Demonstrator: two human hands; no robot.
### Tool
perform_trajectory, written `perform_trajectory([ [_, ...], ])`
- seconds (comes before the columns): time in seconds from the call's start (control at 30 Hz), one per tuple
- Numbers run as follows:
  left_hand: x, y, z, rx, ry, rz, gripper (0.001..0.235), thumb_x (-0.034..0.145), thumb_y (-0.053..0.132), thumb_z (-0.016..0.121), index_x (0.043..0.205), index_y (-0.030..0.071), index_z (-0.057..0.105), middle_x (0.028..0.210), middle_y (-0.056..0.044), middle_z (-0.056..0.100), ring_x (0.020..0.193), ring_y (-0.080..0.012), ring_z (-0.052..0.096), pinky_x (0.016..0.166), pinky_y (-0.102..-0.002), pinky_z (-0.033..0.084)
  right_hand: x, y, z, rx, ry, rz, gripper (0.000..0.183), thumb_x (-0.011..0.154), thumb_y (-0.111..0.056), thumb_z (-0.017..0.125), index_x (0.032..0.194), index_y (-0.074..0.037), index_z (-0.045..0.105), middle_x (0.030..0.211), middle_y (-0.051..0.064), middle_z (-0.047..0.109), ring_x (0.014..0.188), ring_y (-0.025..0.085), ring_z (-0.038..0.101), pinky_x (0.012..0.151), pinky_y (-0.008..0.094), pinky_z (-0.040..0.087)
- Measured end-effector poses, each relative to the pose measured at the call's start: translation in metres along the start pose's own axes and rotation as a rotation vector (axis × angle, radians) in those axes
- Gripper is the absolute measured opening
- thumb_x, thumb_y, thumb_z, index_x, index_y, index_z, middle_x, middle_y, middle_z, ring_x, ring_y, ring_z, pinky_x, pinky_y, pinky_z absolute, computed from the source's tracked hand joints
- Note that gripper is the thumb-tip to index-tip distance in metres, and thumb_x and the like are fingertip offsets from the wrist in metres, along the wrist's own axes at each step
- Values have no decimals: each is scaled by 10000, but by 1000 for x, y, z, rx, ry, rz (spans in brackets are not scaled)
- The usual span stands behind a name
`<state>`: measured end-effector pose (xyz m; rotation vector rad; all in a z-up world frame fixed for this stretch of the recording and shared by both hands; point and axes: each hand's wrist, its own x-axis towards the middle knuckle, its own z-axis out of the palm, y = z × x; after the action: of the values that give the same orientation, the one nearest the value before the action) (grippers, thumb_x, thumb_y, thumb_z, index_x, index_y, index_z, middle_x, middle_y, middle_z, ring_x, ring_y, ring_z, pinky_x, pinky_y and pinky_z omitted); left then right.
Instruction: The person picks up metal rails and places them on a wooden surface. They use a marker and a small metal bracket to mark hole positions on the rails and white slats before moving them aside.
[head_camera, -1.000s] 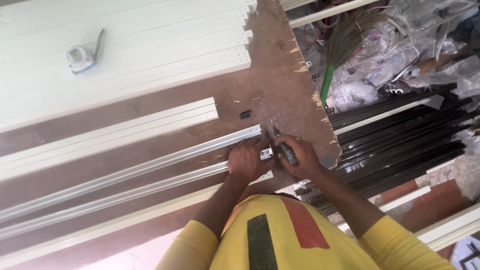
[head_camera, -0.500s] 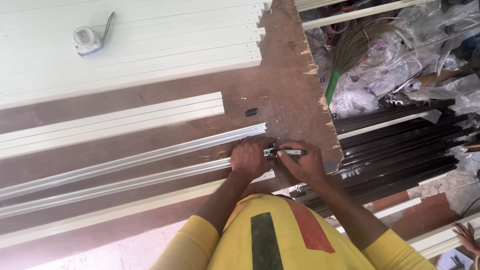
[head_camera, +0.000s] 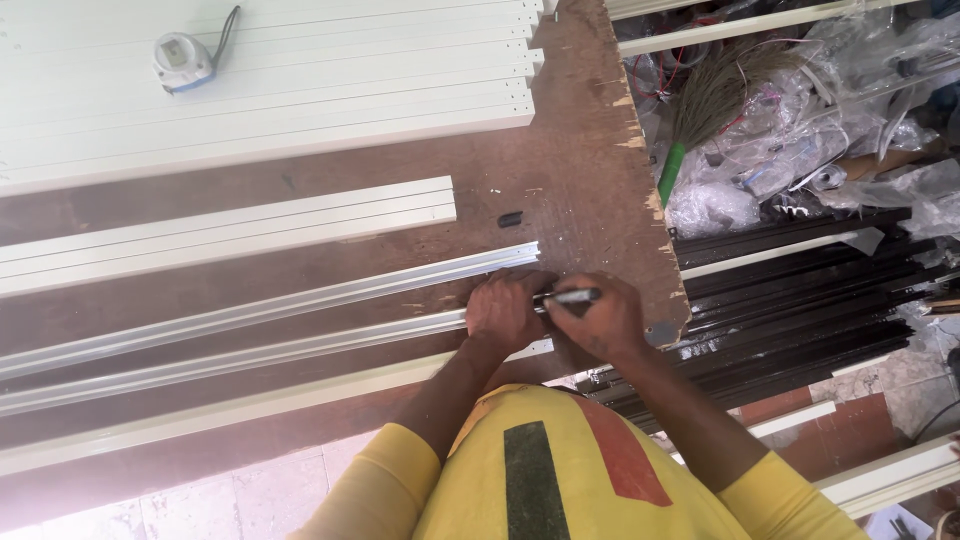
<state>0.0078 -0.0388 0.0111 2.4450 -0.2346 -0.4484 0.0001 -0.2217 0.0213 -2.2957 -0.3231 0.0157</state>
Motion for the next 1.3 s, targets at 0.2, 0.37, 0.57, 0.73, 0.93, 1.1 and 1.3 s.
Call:
perform_trajectory([
  [0.2, -7, 6, -16, -28, 15, 72, 578, 757, 359, 796, 1310, 278, 651, 1239, -60, 700, 1174, -311, 638, 1009, -458, 510, -8, 26, 3, 243, 129, 236, 263, 906, -283, 760, 1109, -125, 707, 874, 88, 762, 755, 202, 763, 650, 325, 595],
  [0.37, -5, -9, 1, -3, 42, 162, 700, 754, 286, 787, 1418, 201, 584, 1249, -101, 664, 1158, -332, 633, 968, -475, 516, -7, 35, 19, -125, -31, 8, 406, 788, -210, 810, 1134, -106, 626, 830, 113, 728, 746, 264, 750, 666, 378, 584],
  [0.57, -54, -22, 16, 60, 330, 395, 375, 918, 163, 733, 1279, 198, 638, 1212, -39, 673, 1136, -247, 682, 980, -421, 559, -11, 75, -9, -139, 43, 172, 401, 791, -148, 750, 1152, -120, 577, 824, 82, 711, 710, 217, 728, 674, 373, 596],
  [0.73, -61, -49, 31, 196, 150, 239, 416, 817, 254, 774, 1189, 136, 630, 1184, -95, 669, 1107, -301, 661, 942, -441, 542, -17, 94, -25, -104, 137, 192, 331, 801, -117, 736, 1088, -117, 571, 853, 46, 703, 727, 168, 713, 680, 342, 599],
  [0.93, -43, -22, -12, 63, -81, -84, 397, 977, 327, 656, 1350, 214, 582, 1169, -92, 695, 1144, -325, 664, 992, -509, 506, -17, 57, -13, 54, 94, 96, 330, 796, -101, 733, 1085, -104, 574, 861, 39, 704, 714, 158, 709, 642, 319, 581],
  [1.1, -35, -12, -29, 185, -127, 72, 706, 805, 380, 794, 1358, 110, 450, 1207, -199, 591, 1086, -392, 641, 909, -521, 523, -23, 45, 0, 87, 3, 70, 347, 779, -103, 739, 1082, -89, 569, 776, 51, 673, 653, 160, 687, 607, 327, 550],
  [1.3, -36, -35, -2, 161, -139, 210, 523, 731, 226, 754, 1210, 116, 576, 1174, -119, 640, 1048, -320, 675, 899, -460, 557, -26, 39, 7, 61, -45, 118, 337, 761, -91, 751, 1050, -87, 579, 691, 69, 632, 596, 185, 654, 595, 346, 525],
])
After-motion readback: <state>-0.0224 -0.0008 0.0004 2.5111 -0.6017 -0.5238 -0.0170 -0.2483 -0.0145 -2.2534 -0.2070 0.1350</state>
